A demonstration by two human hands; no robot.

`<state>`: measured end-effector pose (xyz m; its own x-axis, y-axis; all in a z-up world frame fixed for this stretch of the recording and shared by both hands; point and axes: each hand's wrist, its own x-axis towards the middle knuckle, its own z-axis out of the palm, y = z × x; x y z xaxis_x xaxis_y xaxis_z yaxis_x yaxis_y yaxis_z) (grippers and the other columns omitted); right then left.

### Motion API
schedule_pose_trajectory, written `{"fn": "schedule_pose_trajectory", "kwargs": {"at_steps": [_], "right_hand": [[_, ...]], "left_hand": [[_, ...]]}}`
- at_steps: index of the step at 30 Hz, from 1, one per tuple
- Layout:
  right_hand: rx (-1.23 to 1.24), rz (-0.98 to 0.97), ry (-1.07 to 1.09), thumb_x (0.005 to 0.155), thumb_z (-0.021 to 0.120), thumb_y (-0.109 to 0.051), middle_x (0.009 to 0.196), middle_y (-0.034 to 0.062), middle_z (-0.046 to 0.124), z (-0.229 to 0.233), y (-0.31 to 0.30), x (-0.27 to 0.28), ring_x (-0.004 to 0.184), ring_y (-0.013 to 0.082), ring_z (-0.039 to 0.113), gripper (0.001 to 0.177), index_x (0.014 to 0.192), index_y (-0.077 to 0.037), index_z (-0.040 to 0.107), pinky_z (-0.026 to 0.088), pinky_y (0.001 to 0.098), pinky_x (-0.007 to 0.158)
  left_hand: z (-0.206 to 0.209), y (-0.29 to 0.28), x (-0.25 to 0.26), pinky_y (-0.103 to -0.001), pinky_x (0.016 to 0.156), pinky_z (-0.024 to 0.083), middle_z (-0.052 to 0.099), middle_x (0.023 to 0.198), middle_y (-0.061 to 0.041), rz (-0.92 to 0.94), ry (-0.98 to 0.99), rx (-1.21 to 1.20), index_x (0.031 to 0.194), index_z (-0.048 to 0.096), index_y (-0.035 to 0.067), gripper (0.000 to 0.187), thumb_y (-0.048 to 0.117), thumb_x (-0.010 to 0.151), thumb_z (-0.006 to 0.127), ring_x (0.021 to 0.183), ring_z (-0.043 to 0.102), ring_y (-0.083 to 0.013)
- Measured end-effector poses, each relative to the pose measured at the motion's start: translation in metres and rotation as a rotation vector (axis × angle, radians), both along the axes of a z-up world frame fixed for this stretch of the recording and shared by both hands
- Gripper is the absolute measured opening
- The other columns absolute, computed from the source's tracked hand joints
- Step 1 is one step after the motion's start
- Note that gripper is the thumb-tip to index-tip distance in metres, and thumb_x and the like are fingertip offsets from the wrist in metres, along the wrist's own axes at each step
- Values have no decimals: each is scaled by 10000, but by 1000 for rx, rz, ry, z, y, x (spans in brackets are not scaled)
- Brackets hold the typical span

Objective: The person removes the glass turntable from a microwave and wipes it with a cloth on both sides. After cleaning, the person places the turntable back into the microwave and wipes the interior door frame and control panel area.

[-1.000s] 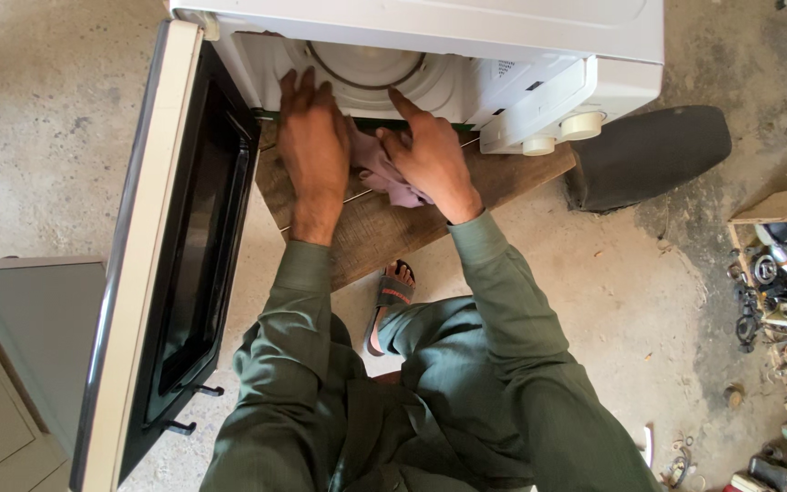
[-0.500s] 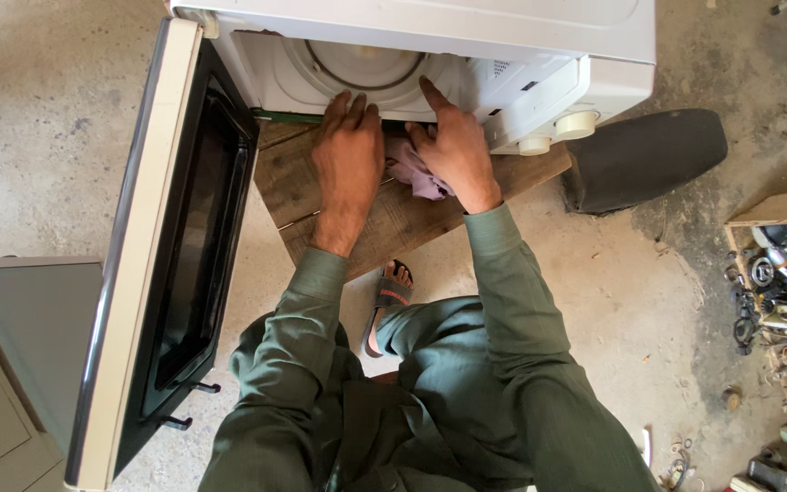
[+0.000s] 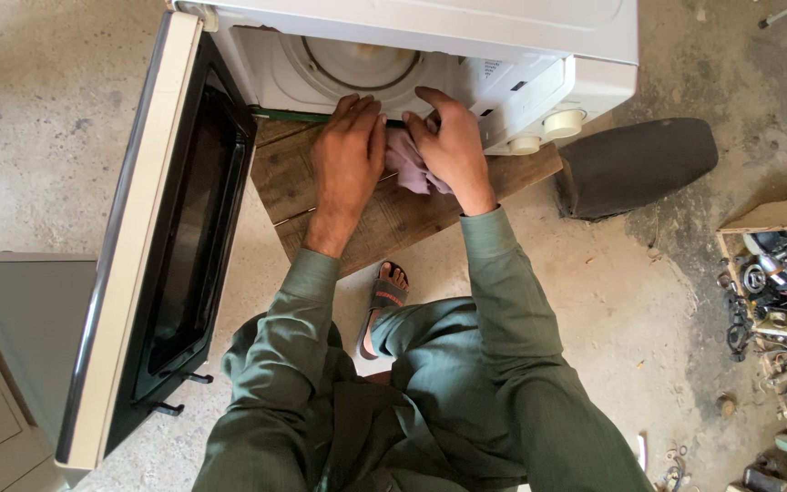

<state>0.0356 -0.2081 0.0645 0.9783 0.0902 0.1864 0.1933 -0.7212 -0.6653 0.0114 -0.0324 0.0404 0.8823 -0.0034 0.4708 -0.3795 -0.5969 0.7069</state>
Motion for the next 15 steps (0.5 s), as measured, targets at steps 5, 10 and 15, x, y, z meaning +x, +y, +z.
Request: {"fn": "schedule_pose_trajectory", "kwargs": {"at_steps": [5,10,15], "right_hand": [[429,-183,-27,1063,575,-263,1013,104,757,-10,13,-4,713,161,724,318,1256,-44,703,602,288,635],[659,-59,-106,1144,505,-233,1350,108,587,-15,40,-20,1186,218,644,291,1371,-73,592,645,335,890],[93,214,-257,1026,641,-43,1262,110,658,15,36,-36,1102,254,665,469,1483,-106,557,567,399,969]], "left_hand": [[5,-6,-5,-400,932,642,751,1194,-174,-112,334,-367,1317,670,44,358,265,1080,520,1048,774,-255],[-12,-18,-16,-542,1050,440,463,1459,-348,-393,53,-578,1530,366,-100,468,113,1125,467,1329,475,-417],[-23,-8,-1,-339,835,631,734,1217,-161,-188,302,-719,1353,657,40,388,-56,995,542,1029,732,-218]]}}
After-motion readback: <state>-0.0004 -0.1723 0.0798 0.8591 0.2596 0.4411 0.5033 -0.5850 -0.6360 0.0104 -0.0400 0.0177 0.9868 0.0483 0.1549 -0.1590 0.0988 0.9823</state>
